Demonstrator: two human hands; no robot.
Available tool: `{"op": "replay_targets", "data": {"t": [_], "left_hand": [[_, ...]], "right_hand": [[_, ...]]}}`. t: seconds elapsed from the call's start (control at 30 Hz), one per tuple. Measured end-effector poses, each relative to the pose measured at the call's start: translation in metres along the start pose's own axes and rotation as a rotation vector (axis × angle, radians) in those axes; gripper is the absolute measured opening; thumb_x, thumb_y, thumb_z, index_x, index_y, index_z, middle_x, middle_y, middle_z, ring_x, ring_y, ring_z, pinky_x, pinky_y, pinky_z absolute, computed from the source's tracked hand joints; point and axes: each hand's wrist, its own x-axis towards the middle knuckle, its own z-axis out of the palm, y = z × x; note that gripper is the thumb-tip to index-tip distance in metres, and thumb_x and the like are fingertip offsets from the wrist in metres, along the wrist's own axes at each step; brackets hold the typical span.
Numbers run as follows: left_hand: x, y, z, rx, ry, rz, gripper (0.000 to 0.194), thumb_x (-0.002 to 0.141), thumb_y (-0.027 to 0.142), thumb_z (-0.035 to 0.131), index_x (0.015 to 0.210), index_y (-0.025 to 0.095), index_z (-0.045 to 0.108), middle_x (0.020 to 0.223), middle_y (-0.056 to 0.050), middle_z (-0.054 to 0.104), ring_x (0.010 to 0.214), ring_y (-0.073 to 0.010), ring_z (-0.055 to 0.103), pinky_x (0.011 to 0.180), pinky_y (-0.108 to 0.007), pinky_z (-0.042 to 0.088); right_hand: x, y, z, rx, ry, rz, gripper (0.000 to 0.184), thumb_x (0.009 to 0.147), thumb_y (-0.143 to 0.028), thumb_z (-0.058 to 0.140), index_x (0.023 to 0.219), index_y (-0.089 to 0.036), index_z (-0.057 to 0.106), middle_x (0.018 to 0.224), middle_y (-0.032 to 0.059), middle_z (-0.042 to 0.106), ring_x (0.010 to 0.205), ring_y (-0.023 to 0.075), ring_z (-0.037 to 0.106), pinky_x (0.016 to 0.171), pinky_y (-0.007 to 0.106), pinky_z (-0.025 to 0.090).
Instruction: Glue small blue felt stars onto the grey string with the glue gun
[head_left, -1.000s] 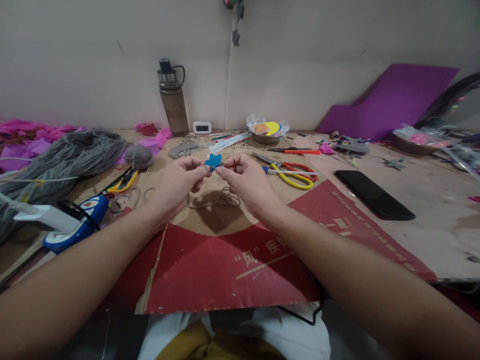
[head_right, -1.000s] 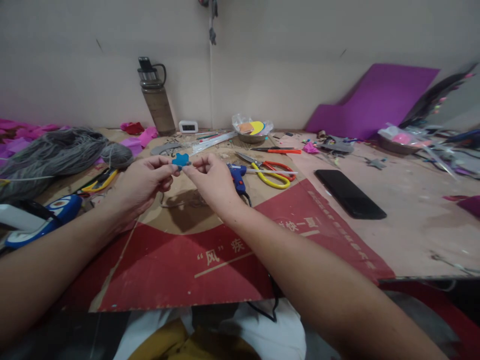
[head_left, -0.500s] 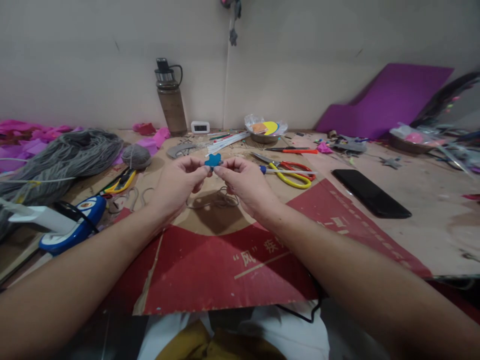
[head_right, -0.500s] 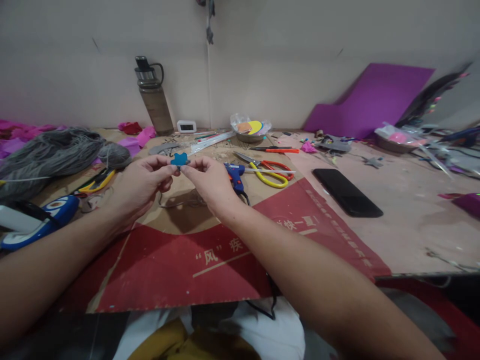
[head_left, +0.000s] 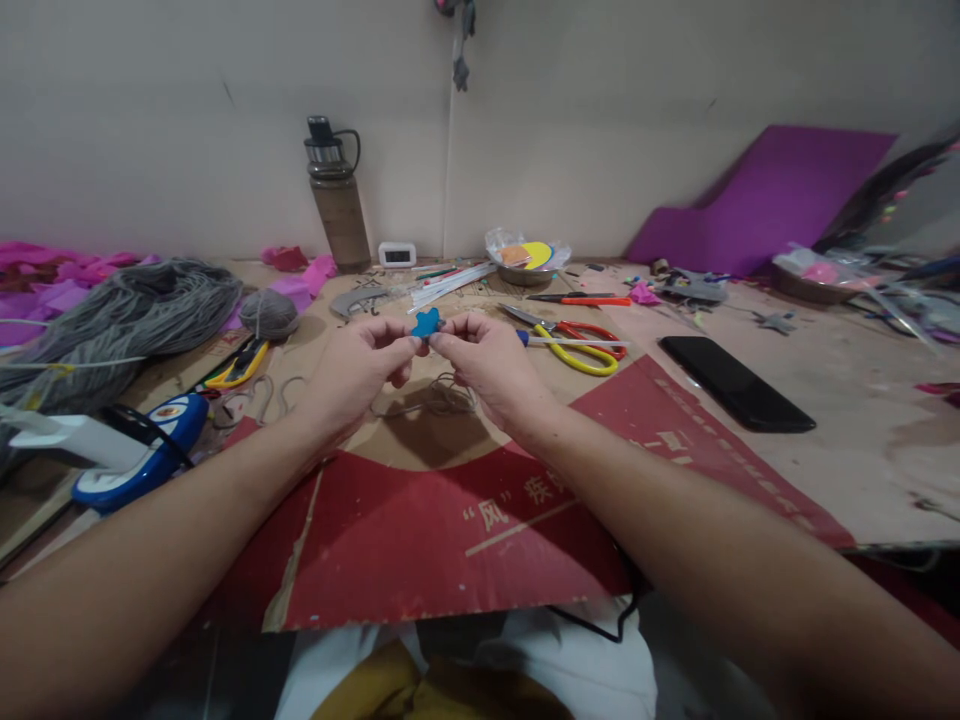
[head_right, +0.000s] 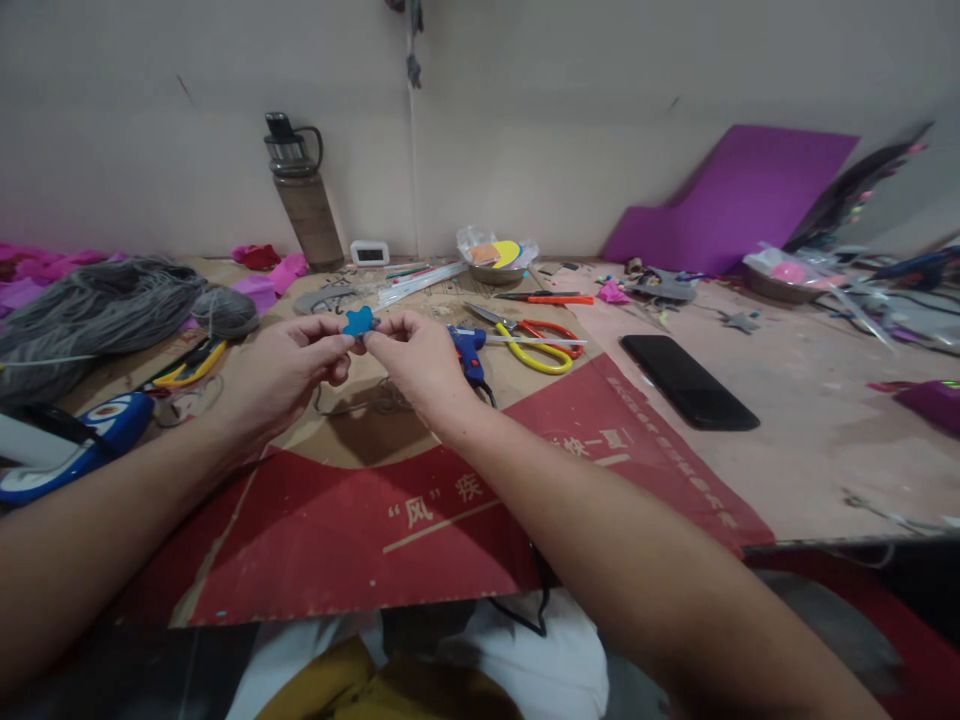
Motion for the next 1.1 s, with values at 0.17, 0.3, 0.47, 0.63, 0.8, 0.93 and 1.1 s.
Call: {"op": "replay_targets", "data": {"t": [0.17,0.3,0.47,0.63,0.8,0.93,1.1], "left_hand": [[0.002,0.002,-0.007,0.112,-0.087,-0.041,0.018,0.073,0.032,0.066,0.069,0.014,0.066,0.059,-0.001,0.058,0.053,-0.0101,0.049,0.050,-0.023,0.035],[0.005,0.000,-0.011,0.204,-0.112,-0.082,0.016,0.070,0.030,0.067,0.064,0.015,0.065,0.055,0.000,0.057,0.050,-0.0095,0.045,0.049,-0.024,0.032],[0.008,-0.003,-0.013,0.185,-0.114,-0.108,0.010,0.069,0.025,0.065,0.065,0.016,0.065,0.055,0.001,0.055,0.047,-0.0079,0.041,0.046,-0.024,0.026],[0.006,0.000,-0.011,0.084,-0.047,-0.078,0.010,0.070,0.025,0.067,0.069,0.015,0.064,0.062,0.000,0.057,0.048,-0.0066,0.040,0.045,-0.023,0.025],[0.004,0.003,-0.008,0.041,0.028,-0.065,0.008,0.069,0.022,0.068,0.070,0.015,0.063,0.064,0.000,0.058,0.049,-0.0065,0.040,0.045,-0.022,0.026],[0.004,0.001,-0.007,0.043,0.039,-0.039,0.009,0.070,0.022,0.067,0.068,0.016,0.061,0.064,0.000,0.058,0.049,-0.0066,0.041,0.044,-0.022,0.026],[0.001,0.002,-0.005,0.087,0.069,-0.017,0.008,0.071,0.023,0.066,0.070,0.016,0.061,0.058,0.002,0.053,0.048,-0.0068,0.039,0.044,-0.022,0.026]], "right_hand": [[0.002,0.002,-0.005,-0.116,-0.045,-0.046,0.010,0.071,-0.024,0.064,0.071,-0.019,0.055,0.064,-0.0037,0.055,0.056,0.0085,0.044,0.053,0.024,0.033],[0.003,0.005,-0.007,-0.244,-0.095,-0.116,0.007,0.073,-0.022,0.063,0.074,-0.018,0.058,0.063,-0.0032,0.056,0.058,0.0091,0.046,0.053,0.025,0.034],[0.003,0.001,-0.009,-0.233,-0.164,-0.138,0.007,0.079,-0.024,0.063,0.080,-0.017,0.061,0.072,-0.0012,0.060,0.062,0.0099,0.048,0.058,0.025,0.037],[0.003,0.000,-0.008,-0.131,-0.156,-0.154,0.009,0.081,-0.025,0.061,0.087,-0.018,0.059,0.078,-0.0001,0.061,0.067,0.0110,0.051,0.062,0.027,0.039],[0.001,0.000,-0.004,-0.109,-0.149,-0.158,0.005,0.081,-0.022,0.060,0.079,-0.018,0.057,0.074,-0.0024,0.057,0.067,0.0100,0.048,0.064,0.026,0.039],[0.000,0.001,-0.002,-0.051,-0.125,-0.090,0.009,0.080,-0.023,0.061,0.074,-0.019,0.055,0.069,-0.0039,0.052,0.060,0.0087,0.043,0.057,0.025,0.035],[0.000,0.001,0.001,0.038,-0.096,-0.010,0.011,0.078,-0.024,0.063,0.073,-0.019,0.054,0.065,-0.0048,0.050,0.056,0.0077,0.039,0.051,0.024,0.031]]}}
